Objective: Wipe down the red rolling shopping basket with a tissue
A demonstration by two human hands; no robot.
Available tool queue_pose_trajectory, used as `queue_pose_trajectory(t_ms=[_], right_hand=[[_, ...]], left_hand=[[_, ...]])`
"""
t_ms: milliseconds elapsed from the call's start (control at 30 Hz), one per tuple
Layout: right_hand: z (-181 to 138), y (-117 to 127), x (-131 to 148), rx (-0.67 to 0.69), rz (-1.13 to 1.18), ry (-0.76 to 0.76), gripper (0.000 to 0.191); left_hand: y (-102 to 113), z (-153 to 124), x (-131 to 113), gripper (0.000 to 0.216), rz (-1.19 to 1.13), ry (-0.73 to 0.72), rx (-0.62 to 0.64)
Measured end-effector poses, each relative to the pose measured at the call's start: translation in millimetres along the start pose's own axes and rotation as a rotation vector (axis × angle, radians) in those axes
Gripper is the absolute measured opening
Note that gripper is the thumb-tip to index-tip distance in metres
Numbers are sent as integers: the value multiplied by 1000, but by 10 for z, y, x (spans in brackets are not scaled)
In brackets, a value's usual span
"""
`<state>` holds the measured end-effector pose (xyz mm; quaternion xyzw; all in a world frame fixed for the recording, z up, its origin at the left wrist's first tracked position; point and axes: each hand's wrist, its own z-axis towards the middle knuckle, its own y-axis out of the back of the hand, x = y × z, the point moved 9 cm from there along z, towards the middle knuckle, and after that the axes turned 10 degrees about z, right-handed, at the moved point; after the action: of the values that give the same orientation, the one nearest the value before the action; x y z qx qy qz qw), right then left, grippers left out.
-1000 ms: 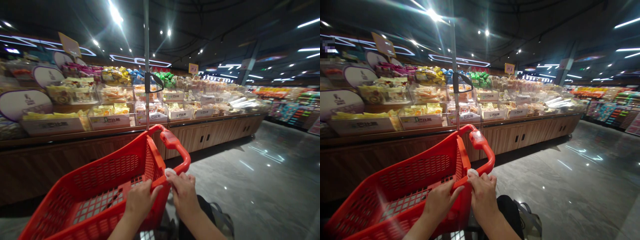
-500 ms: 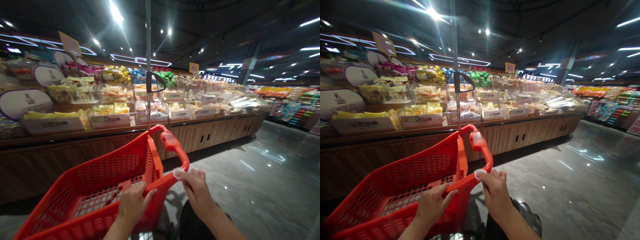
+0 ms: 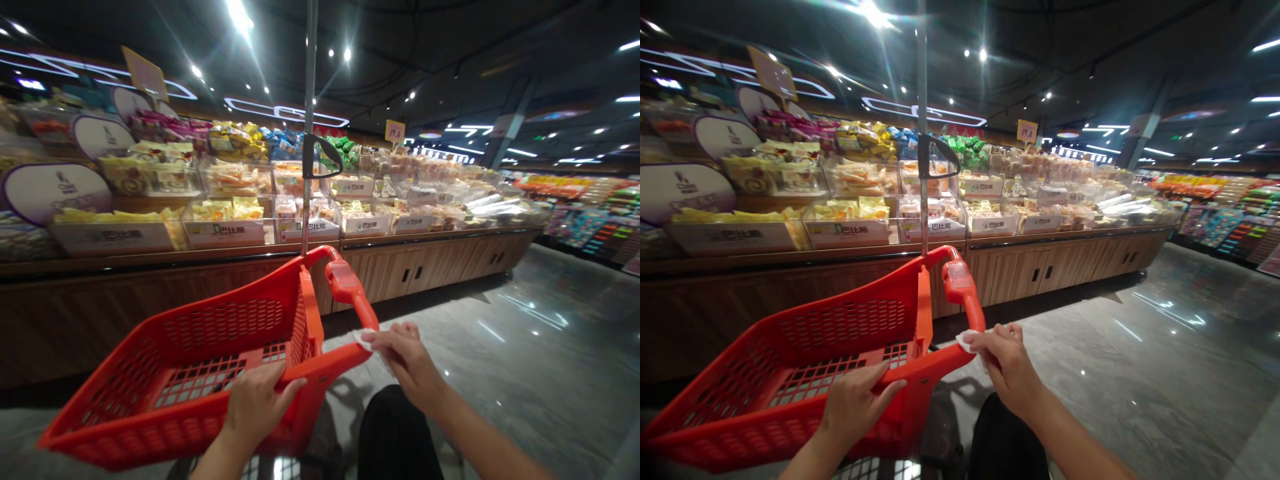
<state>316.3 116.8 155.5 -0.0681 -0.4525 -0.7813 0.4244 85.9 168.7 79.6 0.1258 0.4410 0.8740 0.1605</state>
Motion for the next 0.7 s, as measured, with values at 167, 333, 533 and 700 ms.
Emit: queue_pose_trajectory(t_ms=[167, 333, 533, 700], right_hand=[[285, -44, -107, 76, -22, 63, 25], [587, -57, -243, 119, -24, 67, 23], [373, -123, 116, 366, 102, 122, 32], [581, -164, -26, 323, -31, 133, 25]], left_hand=[[123, -66, 59, 45, -27, -67, -102], [220, -99, 96, 42, -42, -95, -172], [233, -150, 127, 45, -64, -120, -171], [223, -184, 154, 46, -82, -114, -180]])
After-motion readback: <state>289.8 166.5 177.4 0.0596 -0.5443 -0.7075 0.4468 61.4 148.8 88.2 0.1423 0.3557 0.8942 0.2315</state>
